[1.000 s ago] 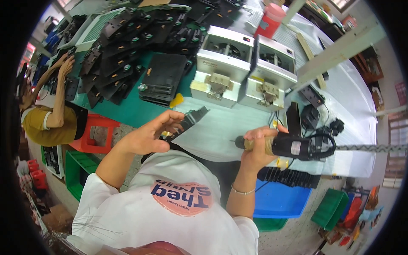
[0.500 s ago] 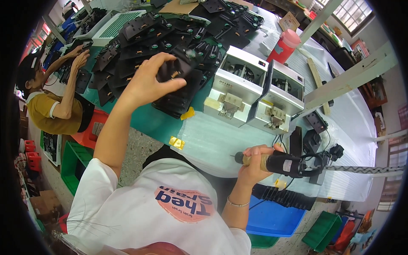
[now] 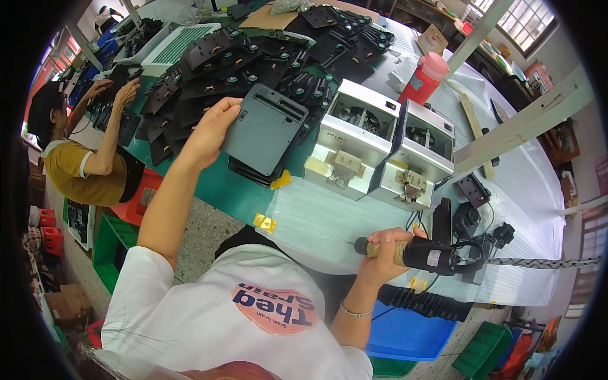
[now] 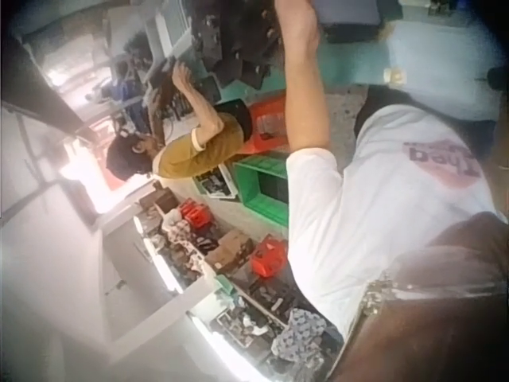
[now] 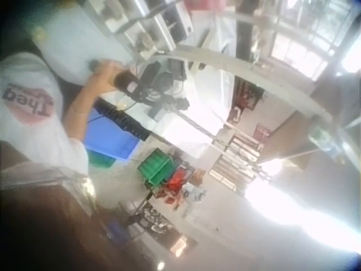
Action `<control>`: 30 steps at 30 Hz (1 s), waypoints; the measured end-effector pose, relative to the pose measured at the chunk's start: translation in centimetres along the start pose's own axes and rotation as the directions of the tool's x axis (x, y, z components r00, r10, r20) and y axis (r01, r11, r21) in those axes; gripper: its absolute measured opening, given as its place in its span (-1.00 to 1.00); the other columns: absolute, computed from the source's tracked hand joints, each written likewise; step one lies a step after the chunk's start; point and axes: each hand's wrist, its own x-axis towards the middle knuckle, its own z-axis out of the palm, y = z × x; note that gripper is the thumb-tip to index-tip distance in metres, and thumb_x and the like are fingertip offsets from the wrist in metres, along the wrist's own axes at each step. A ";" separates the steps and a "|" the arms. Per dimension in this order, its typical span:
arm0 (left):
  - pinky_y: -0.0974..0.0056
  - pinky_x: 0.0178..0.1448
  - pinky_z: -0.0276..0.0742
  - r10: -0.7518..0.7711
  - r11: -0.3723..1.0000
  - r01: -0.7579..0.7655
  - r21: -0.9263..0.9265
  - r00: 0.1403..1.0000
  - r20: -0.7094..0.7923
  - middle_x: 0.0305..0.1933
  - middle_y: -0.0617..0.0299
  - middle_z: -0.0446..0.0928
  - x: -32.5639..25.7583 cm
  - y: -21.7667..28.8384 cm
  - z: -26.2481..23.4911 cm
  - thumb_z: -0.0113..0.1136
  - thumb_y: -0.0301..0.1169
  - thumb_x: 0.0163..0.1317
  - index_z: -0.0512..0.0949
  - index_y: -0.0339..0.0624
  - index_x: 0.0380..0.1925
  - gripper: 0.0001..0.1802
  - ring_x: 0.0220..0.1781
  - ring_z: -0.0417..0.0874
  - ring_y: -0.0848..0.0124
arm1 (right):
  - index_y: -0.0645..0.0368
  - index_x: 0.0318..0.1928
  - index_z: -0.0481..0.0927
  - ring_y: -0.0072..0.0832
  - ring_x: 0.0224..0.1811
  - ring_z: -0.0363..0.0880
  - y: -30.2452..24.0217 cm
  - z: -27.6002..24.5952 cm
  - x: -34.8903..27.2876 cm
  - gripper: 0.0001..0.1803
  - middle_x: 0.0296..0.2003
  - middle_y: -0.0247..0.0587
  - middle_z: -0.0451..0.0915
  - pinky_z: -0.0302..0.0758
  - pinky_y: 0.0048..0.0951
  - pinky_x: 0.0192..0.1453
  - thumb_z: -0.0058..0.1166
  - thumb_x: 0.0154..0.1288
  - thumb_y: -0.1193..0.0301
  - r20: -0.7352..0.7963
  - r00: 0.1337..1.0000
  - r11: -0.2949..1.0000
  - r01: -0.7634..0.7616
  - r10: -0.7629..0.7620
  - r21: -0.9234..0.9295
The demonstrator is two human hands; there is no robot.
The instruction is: The person assembles electronic components by driving screws into plastic housings using an electric screwdriver.
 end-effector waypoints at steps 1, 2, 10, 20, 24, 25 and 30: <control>0.44 -0.06 0.51 0.073 0.996 -0.071 0.046 0.997 -0.037 -0.12 0.31 0.56 0.2 -1.2 -0.1 -0.11 -0.34 0.49 0.45 -0.18 0.04 -0.74 -0.16 0.55 0.61 | 0.27 0.30 0.13 -0.62 -0.57 0.38 0.0 0.1 0.0 -0.35 -0.58 -0.34 0.40 0.49 -0.51 -0.42 0.07 0.23 0.63 0.005 1.000 1.000 0.005 -0.005 -0.003; 0.43 0.01 0.48 0.147 0.986 -0.140 0.094 0.987 -0.071 -0.09 0.29 0.55 0.2 -1.9 -0.1 -0.11 -0.35 0.47 0.44 -0.18 0.07 -0.72 -0.10 0.54 0.60 | 0.27 0.30 0.13 -0.62 -0.57 0.38 0.0 0.1 0.0 -0.35 -0.58 -0.34 0.40 0.49 -0.51 -0.42 0.07 0.23 0.63 0.006 1.000 1.000 0.005 -0.005 -0.004; 0.27 0.15 0.44 0.299 0.917 -0.215 0.336 0.928 -0.221 -0.04 0.15 0.55 1.0 -5.6 -0.3 -0.06 -0.39 0.42 0.43 -0.23 0.08 -0.71 -0.03 0.54 0.36 | 0.27 0.29 0.14 -0.62 -0.57 0.39 -0.2 0.9 0.2 -0.35 -0.58 -0.34 0.40 0.48 -0.53 -0.43 0.07 0.21 0.64 -0.018 1.000 1.000 -0.017 0.017 0.005; 0.10 0.36 0.26 0.802 0.293 -0.403 0.867 0.597 0.007 0.23 -0.02 0.39 0.0 -1.0 -2.3 0.32 -0.26 0.19 0.36 -0.21 0.21 -0.38 0.28 0.34 0.06 | 0.26 0.25 0.16 -0.58 -0.54 0.42 0.1 0.1 -0.1 -0.39 -0.49 -0.32 0.43 0.49 -0.54 -0.41 0.07 0.21 0.61 0.022 1.000 1.000 -0.005 0.005 -0.010; -0.03 0.38 0.18 0.805 0.192 -0.314 0.930 0.592 0.034 0.29 0.02 0.37 4.7 5.2 -8.9 0.47 0.01 -0.07 0.31 -0.13 0.27 -0.07 0.34 0.29 -0.03 | 0.28 0.26 0.16 -0.59 -0.56 0.39 -0.7 -0.6 -0.3 -0.39 -0.52 -0.33 0.39 0.47 -0.54 -0.43 0.09 0.23 0.58 0.053 0.999 1.000 0.002 -0.001 -0.022; -0.06 0.41 0.12 0.768 0.157 -0.271 0.950 0.638 0.055 0.33 0.02 0.34 6.5 6.0 -11.1 0.48 0.09 -0.12 0.25 -0.08 0.33 0.03 0.40 0.24 -0.04 | 0.29 0.26 0.16 -0.59 -0.56 0.38 -1.0 -0.7 -0.2 -0.39 -0.53 -0.33 0.37 0.47 -0.54 -0.44 0.10 0.24 0.56 0.072 0.997 1.000 0.009 -0.007 -0.025; -0.06 0.47 0.14 0.324 0.219 -0.100 0.971 0.946 0.024 0.42 -0.13 0.25 15.5 7.6 -17.4 0.48 0.28 -0.24 -0.02 0.00 0.48 0.35 0.45 0.25 -0.10 | 0.21 0.31 0.13 -0.62 -0.53 0.32 -2.0 -0.5 0.0 -0.36 -0.52 -0.37 0.30 0.44 -0.53 -0.47 0.08 0.27 0.50 0.101 0.995 1.000 0.008 -0.007 -0.005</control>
